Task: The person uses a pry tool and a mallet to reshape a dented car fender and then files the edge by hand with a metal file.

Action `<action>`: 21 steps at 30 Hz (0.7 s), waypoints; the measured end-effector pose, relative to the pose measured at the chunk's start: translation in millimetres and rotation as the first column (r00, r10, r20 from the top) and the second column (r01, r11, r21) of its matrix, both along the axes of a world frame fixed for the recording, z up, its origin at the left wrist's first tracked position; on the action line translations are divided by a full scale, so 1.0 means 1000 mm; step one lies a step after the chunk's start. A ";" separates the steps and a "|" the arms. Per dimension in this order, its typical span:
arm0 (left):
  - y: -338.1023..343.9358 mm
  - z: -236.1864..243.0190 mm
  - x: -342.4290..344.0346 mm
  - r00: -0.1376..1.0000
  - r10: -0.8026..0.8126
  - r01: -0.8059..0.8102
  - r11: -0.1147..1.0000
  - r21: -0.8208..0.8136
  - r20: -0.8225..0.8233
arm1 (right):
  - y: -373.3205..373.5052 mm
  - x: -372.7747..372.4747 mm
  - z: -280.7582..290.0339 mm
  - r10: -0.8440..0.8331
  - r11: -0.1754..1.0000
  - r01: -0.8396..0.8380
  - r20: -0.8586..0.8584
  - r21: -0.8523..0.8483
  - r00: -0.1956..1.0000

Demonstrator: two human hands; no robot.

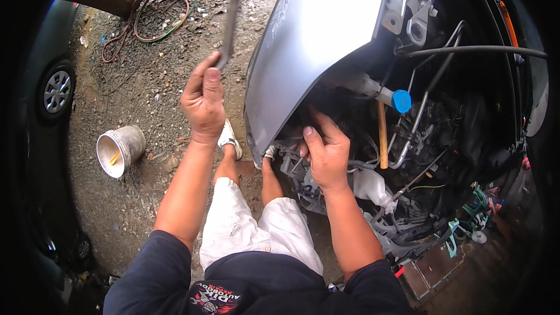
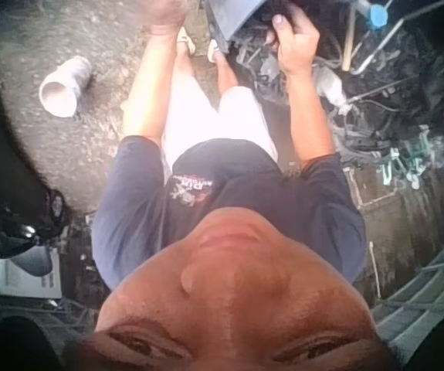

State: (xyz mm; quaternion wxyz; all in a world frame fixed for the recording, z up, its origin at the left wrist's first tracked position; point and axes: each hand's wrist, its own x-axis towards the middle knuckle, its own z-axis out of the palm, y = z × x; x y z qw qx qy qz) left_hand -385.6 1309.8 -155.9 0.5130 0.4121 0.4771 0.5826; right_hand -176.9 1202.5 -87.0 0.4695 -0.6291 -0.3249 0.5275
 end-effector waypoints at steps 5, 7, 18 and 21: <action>-0.008 -0.017 0.006 0.978 -0.094 0.098 0.995 0.010 -0.185 | 0.005 -0.003 0.003 0.016 1.000 -0.016 0.004 -0.023 1.000; -0.012 0.009 0.004 0.999 0.027 -0.028 0.999 -0.021 -0.047 | 0.001 0.000 0.003 0.011 0.999 -0.010 0.016 -0.050 1.000; -0.005 0.004 0.011 0.980 -0.119 0.120 0.993 -0.001 -0.159 | 0.000 -0.010 -0.003 0.019 1.000 -0.019 -0.002 -0.004 1.000; 0.000 0.011 0.005 0.988 0.053 -0.038 0.994 0.103 -0.148 | 0.006 -0.013 -0.002 0.004 1.000 -0.004 0.005 0.003 1.000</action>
